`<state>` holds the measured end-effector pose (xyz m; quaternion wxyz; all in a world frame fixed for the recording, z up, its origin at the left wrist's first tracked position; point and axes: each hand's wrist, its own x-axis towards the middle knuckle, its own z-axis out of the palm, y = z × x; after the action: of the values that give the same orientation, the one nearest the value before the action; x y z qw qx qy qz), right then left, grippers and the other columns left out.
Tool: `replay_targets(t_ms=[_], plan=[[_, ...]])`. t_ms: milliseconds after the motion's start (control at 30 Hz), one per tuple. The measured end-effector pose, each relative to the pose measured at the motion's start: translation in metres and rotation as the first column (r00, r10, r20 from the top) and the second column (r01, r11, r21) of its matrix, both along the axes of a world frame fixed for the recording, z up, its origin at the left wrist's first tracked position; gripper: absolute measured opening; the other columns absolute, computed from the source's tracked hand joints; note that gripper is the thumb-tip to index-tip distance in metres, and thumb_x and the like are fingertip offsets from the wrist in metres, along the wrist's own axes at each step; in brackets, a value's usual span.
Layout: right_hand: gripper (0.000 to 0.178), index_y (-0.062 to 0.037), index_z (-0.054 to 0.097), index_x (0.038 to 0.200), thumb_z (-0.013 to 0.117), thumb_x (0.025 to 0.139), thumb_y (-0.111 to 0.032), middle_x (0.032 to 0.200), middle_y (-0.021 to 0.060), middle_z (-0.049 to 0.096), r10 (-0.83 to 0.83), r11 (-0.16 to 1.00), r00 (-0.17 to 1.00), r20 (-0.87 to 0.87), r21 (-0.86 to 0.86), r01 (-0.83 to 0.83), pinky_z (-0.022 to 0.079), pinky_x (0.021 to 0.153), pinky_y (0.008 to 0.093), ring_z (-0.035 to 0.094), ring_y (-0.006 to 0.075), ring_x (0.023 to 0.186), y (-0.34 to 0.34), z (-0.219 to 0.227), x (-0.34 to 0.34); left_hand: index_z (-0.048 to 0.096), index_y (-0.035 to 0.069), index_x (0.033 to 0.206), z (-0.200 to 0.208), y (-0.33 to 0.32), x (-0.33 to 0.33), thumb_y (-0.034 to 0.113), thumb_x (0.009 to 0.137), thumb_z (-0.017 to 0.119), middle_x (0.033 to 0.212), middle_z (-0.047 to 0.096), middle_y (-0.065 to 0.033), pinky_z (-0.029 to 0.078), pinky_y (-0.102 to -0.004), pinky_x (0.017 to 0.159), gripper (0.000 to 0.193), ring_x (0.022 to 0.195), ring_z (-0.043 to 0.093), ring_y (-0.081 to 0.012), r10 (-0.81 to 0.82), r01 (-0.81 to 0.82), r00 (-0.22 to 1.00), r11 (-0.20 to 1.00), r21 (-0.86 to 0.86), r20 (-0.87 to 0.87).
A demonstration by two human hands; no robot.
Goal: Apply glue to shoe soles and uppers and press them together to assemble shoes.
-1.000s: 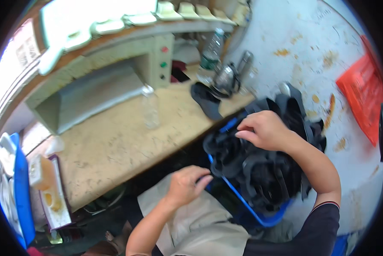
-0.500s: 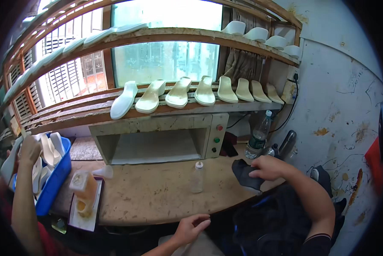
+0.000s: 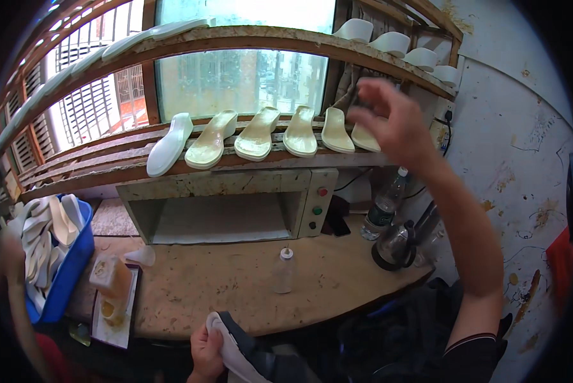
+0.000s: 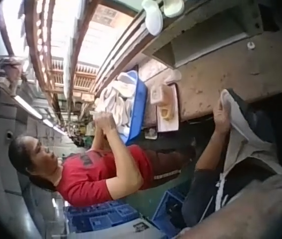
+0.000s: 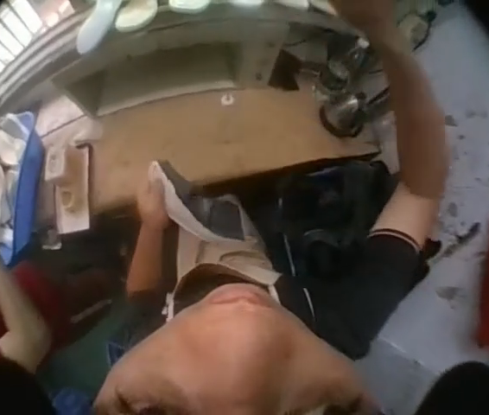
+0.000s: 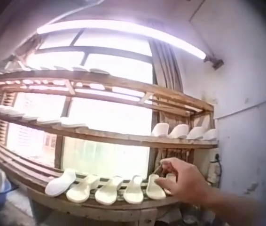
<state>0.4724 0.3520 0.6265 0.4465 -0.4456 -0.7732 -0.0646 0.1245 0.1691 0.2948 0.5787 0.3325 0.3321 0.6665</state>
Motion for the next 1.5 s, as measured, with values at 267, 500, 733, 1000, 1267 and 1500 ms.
replay_targets(t_ms=[267, 500, 733, 1000, 1267, 1500], plan=[[0.08, -0.0063, 0.044, 0.151, 0.061, 0.094, -0.061, 0.143, 0.0219, 0.057, -0.623, 0.717, 0.77, -0.133, 0.297, 0.631, 0.045, 0.107, 0.0445, 0.057, 0.0373, 0.129, 0.227, 0.119, 0.001, 0.069, -0.001, 0.108, -0.156, -0.032, -0.112, 0.025, 0.091, 0.072, 0.094, 0.072, -0.0164, 0.054, -0.0388, 0.076, 0.031, 0.081, 0.066, -0.0304, -0.212, -0.327, 0.57, 0.828, -0.456, -0.793], [0.041, -0.0263, 0.058, 0.137, 0.065, 0.097, -0.035, 0.123, 0.0128, 0.07, -0.675, 0.557, 0.735, -0.062, 0.611, 0.563, 0.052, 0.092, 0.0476, 0.067, 0.0334, 0.11, 0.263, 0.129, -0.043, 0.068, -0.001, 0.119, -0.162, -0.017, -0.144, 0.029, 0.093, 0.071, 0.104, 0.073, -0.0201, 0.055, -0.0418, 0.079, 0.04, 0.086, 0.068, -0.0359, -0.449, -0.234, 0.404, 0.791, -0.565, -0.797], [0.06, -0.0101, 0.049, 0.15, 0.064, 0.097, -0.032, 0.141, 0.0103, 0.062, -0.08, 0.906, 0.989, 0.126, 0.422, 0.02, 0.051, 0.1, 0.0421, 0.063, 0.0256, 0.122, 0.04, 0.06, -0.082, 0.063, 0.003, 0.13, -0.138, -0.018, -0.152, 0.011, 0.088, 0.072, 0.114, 0.072, -0.011, 0.054, -0.0302, 0.087, 0.044, 0.094, 0.066, -0.0201, -0.441, 0.178, 0.561, 0.891, -0.418, -0.701], [0.064, -0.0029, 0.06, 0.123, 0.084, 0.063, -0.001, 0.114, 0.0114, 0.068, 0.4, 0.761, 0.862, -0.312, -0.411, -0.502, 0.058, 0.087, 0.0321, 0.067, 0.0204, 0.099, -0.149, -0.248, -0.257, 0.066, 0.001, 0.123, -0.119, -0.09, -0.17, 0.018, 0.1, 0.056, 0.107, 0.071, -0.0067, 0.05, -0.026, 0.08, 0.03, 0.087, 0.061, -0.0137, -0.288, 0.13, 0.68, 0.953, -0.275, -0.674], [0.062, -0.01, 0.058, 0.131, 0.083, 0.075, -0.02, 0.136, 0.0191, 0.055, 0.144, 0.981, 0.847, 0.512, -0.183, -0.056, 0.053, 0.095, 0.0433, 0.064, 0.0349, 0.106, -0.145, -0.465, -0.312, 0.066, -0.001, 0.124, -0.094, -0.203, -0.211, 0.014, 0.098, 0.059, 0.109, 0.073, -0.0087, 0.051, -0.0278, 0.084, 0.031, 0.092, 0.063, -0.0162, -0.1, -0.042, 0.797, 0.975, -0.22, -0.596], [0.038, -0.0051, 0.068, 0.125, 0.072, 0.089, -0.016, 0.125, 0.015, 0.063, 0.505, 0.707, 0.848, -0.16, -0.487, -0.513, 0.053, 0.083, 0.0389, 0.064, 0.0267, 0.1, -0.177, -0.441, -0.294, 0.066, -0.002, 0.129, -0.089, -0.227, -0.194, 0.004, 0.095, 0.055, 0.116, 0.071, -0.0134, 0.052, -0.0282, 0.086, 0.036, 0.095, 0.066, -0.0186, 0.041, -0.136, 0.714, 0.987, -0.081, -0.699]])
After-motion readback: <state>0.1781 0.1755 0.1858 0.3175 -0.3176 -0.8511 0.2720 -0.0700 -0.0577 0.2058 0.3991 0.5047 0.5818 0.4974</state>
